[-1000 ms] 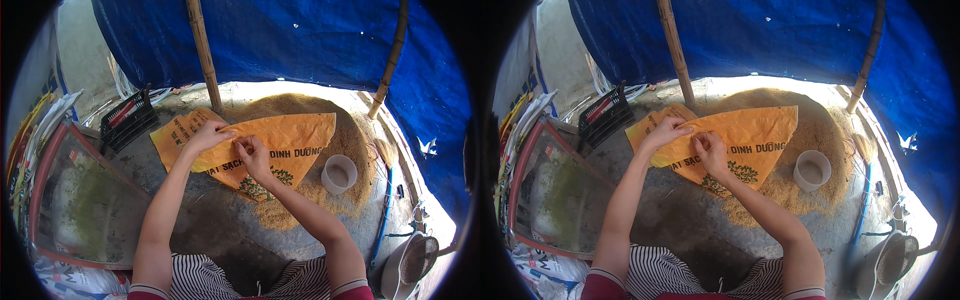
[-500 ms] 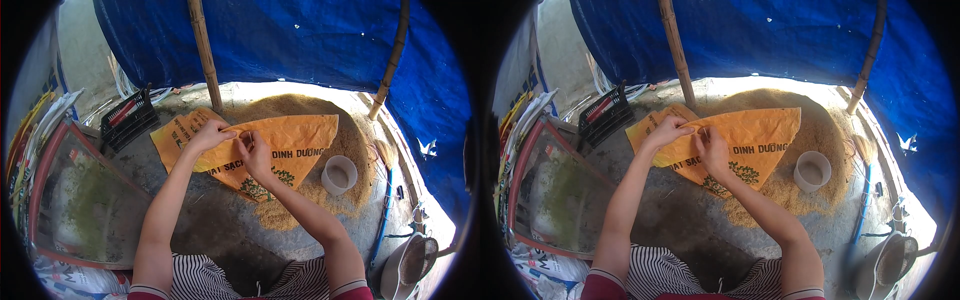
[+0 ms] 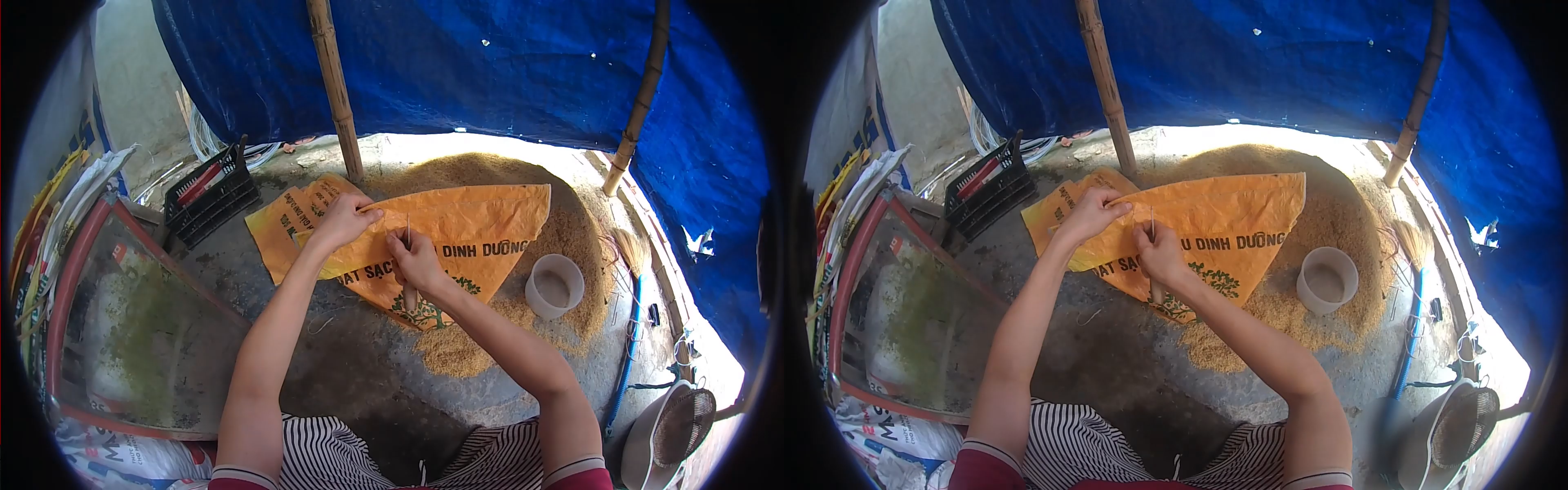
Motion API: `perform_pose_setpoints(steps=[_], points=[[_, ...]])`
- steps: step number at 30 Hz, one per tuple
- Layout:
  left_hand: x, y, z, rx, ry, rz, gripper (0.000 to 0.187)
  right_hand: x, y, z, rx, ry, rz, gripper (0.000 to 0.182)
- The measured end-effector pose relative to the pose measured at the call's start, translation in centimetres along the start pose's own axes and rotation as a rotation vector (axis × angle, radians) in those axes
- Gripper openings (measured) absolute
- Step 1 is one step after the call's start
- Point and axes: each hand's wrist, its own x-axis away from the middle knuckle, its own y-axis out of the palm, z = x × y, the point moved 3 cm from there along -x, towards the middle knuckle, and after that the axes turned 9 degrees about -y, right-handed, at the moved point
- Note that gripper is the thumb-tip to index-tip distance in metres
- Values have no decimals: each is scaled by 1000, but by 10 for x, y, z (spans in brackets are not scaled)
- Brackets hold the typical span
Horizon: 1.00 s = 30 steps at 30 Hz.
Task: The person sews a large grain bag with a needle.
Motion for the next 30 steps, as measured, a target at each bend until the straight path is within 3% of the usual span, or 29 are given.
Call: perform_pose_setpoints(steps=[2,4,7,12,18,27,30], points=[[-4,1,-6,25,8,-3,33,1,1,6,6,14,-70,18],[-5,0,-8,55,3,-52,32,-4,0,5,196,-378,63,21],[-5,-2,-4,57,-6,-115,31,-5,-6,-6,252,-359,195,23],[-3,0,-3,65,-17,-140,30,-15,-6,-3,487,-359,218,22],[-2,1,-6,109,3,-106,31,-19,-3,7,415,-410,292,17],[3,2,0,-4,3,2,35,-19,4,29,36,-295,333,13],[1,1,-2,50,49,-17,36,-13,10,30,-197,-131,356,14]])
